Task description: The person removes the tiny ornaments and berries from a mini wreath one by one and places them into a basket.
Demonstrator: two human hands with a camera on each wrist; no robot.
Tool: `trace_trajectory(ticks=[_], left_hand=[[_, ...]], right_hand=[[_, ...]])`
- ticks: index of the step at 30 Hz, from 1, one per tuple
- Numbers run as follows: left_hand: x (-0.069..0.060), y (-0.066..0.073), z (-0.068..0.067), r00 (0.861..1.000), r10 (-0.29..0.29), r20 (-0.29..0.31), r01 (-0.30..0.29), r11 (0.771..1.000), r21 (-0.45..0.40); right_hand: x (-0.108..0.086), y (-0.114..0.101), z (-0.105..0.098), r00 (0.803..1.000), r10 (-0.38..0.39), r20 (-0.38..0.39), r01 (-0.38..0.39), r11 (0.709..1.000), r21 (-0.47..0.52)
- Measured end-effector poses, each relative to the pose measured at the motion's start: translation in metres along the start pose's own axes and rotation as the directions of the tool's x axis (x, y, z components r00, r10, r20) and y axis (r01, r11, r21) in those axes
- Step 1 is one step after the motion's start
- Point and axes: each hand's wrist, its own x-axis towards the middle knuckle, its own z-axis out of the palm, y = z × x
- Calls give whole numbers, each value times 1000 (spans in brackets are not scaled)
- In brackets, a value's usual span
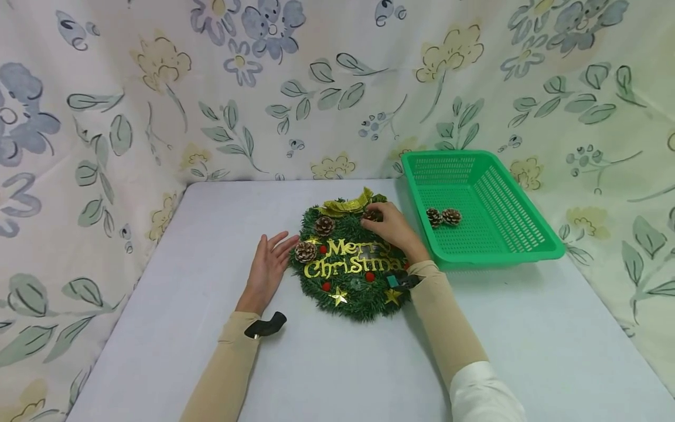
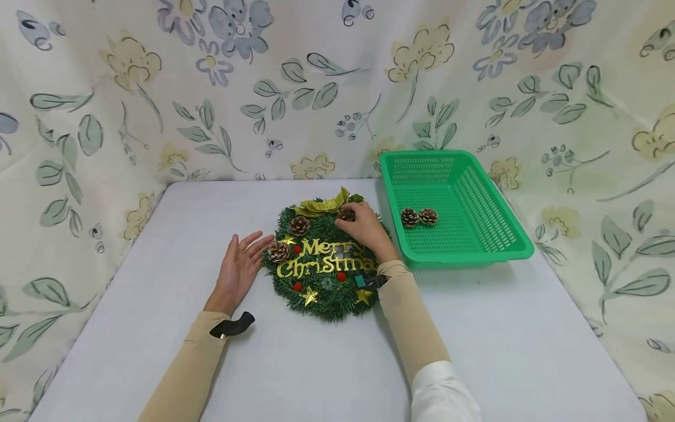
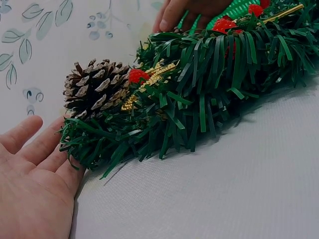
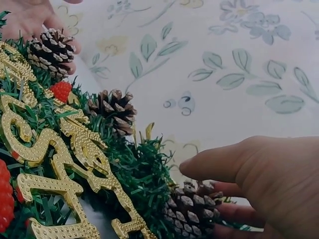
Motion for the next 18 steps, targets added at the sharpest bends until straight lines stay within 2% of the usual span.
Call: trace_trajectory(ticks=[18], left_hand=[[1,0,0,1000,4,-3,-4,1000,-4]], right_hand=[[-1,0,-2,999,-27,30,27,1000,9]])
